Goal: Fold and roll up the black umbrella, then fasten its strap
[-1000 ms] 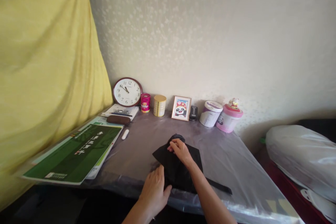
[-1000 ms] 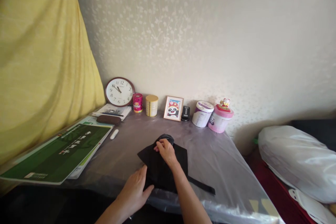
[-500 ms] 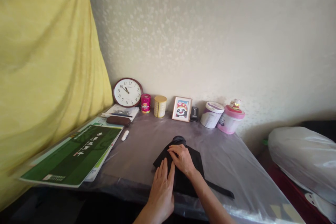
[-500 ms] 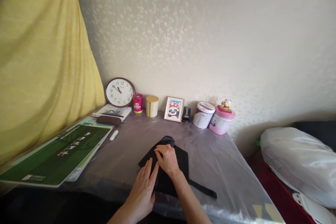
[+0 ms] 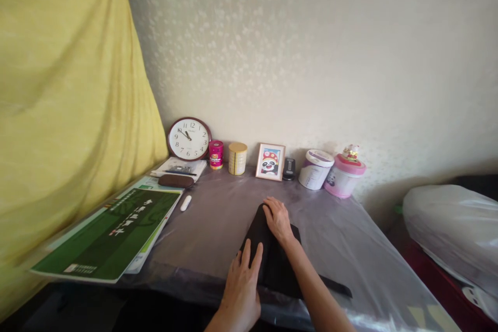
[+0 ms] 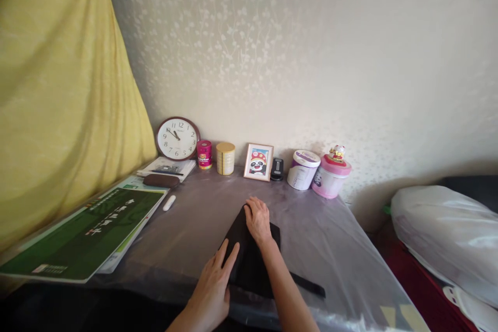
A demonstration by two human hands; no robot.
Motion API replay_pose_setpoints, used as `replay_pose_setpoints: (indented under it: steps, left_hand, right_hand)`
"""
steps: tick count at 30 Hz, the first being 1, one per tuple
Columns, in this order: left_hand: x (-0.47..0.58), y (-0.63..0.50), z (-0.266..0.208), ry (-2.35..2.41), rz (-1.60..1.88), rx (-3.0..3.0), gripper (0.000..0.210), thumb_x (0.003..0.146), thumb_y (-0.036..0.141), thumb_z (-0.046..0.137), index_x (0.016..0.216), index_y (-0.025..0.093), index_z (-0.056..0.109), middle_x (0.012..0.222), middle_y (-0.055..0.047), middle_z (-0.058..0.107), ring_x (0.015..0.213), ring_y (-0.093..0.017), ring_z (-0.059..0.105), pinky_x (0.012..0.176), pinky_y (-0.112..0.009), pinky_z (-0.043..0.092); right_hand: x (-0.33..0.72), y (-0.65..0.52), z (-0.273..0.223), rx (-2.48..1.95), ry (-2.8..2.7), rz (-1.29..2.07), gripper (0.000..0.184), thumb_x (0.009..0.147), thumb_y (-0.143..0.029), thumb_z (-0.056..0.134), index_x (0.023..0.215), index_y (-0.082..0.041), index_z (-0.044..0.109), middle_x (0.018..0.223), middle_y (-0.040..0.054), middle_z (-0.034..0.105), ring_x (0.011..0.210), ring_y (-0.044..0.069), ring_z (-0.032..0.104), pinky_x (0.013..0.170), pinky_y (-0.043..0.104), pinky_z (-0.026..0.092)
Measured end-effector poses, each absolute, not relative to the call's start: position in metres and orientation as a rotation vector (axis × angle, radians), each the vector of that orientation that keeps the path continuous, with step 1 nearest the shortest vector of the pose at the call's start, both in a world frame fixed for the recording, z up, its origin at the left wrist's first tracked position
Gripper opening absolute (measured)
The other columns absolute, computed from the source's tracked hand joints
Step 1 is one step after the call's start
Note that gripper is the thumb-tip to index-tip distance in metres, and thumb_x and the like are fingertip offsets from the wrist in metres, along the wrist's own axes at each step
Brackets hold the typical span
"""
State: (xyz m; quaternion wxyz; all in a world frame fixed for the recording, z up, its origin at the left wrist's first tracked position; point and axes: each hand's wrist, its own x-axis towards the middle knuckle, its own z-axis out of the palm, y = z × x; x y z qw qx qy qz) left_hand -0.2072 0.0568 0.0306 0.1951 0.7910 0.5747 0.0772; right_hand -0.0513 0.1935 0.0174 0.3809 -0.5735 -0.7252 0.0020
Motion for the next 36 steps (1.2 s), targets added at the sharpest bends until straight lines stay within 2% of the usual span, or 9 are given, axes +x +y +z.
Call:
replay_pose_setpoints:
  steps: [4,10,14,22,29,32,36]
  left_hand:
    - [-0.204,0.054,0.037,1.602,0.168,2.233,0.098,0.055,-0.007,0.042,0.141,0.027,0.01,0.151,-0.008,0.008,0.132,-0.026,0.029,0.105,-0.038,0.031]
    - [-0.202,0.058,0.036,1.59,0.171,2.243,0.099,0.054,-0.01,0.039,0.14,0.03,0.012,0.151,-0.008,0.009,0.126,-0.027,0.039,0.099,-0.036,0.038]
    - [-0.207,0.062,0.032,1.567,0.244,2.241,0.094,0.059,-0.007,0.04,0.14,0.031,0.013,0.15,-0.006,0.014,0.127,-0.023,0.04,0.101,-0.032,0.037]
    - [-0.219,0.066,0.043,1.58,0.218,2.205,0.09,0.062,0.005,0.047,0.14,0.033,0.012,0.148,-0.005,0.022,0.121,-0.021,0.047,0.098,-0.028,0.038]
    - [-0.222,0.065,0.038,1.59,0.221,2.171,0.089,0.065,0.008,0.046,0.14,0.036,0.007,0.148,-0.004,0.022,0.111,-0.022,0.055,0.09,-0.029,0.044]
    - [-0.221,0.063,0.035,1.592,0.242,2.163,0.089,0.066,0.007,0.045,0.14,0.036,0.005,0.149,-0.005,0.02,0.108,-0.021,0.057,0.088,-0.029,0.044]
    - [-0.222,0.061,0.031,1.578,0.276,2.164,0.088,0.067,0.008,0.044,0.14,0.036,0.004,0.148,-0.006,0.021,0.106,-0.022,0.058,0.087,-0.03,0.045]
  right_hand:
    - [-0.053,0.17,0.015,-1.333,-1.885,0.107,0.026,0.088,-0.032,0.045,0.093,-0.022,0.068,0.108,0.0081,0.066,0.113,0.023,0.051,0.098,0.041,0.036]
    - [-0.053,0.167,0.001,-1.333,-1.743,0.097,0.026,0.087,-0.031,0.045,0.098,-0.019,0.066,0.117,0.0112,0.06,0.116,0.023,0.049,0.1,0.041,0.036]
    - [-0.055,0.173,-0.002,-1.356,-1.742,0.109,0.027,0.087,-0.033,0.046,0.099,-0.019,0.066,0.121,0.0118,0.057,0.119,0.024,0.046,0.101,0.042,0.034]
    - [-0.067,0.181,0.005,-1.508,-1.839,0.165,0.028,0.088,-0.038,0.044,0.096,-0.025,0.067,0.12,0.0053,0.059,0.122,0.023,0.043,0.1,0.041,0.033]
    - [-0.07,0.195,0.005,-1.596,-1.86,0.176,0.026,0.089,-0.028,0.042,0.089,-0.029,0.068,0.119,-0.0011,0.061,0.122,0.022,0.043,0.101,0.043,0.029]
    - [-0.065,0.202,0.005,-1.61,-1.791,0.184,0.026,0.088,-0.028,0.042,0.094,-0.026,0.068,0.12,0.0029,0.06,0.118,0.022,0.047,0.098,0.04,0.034]
    - [-0.041,0.196,0.007,-1.644,-1.695,0.126,0.031,0.086,-0.028,0.041,0.105,-0.015,0.063,0.12,0.0137,0.058,0.113,0.022,0.051,0.097,0.037,0.036]
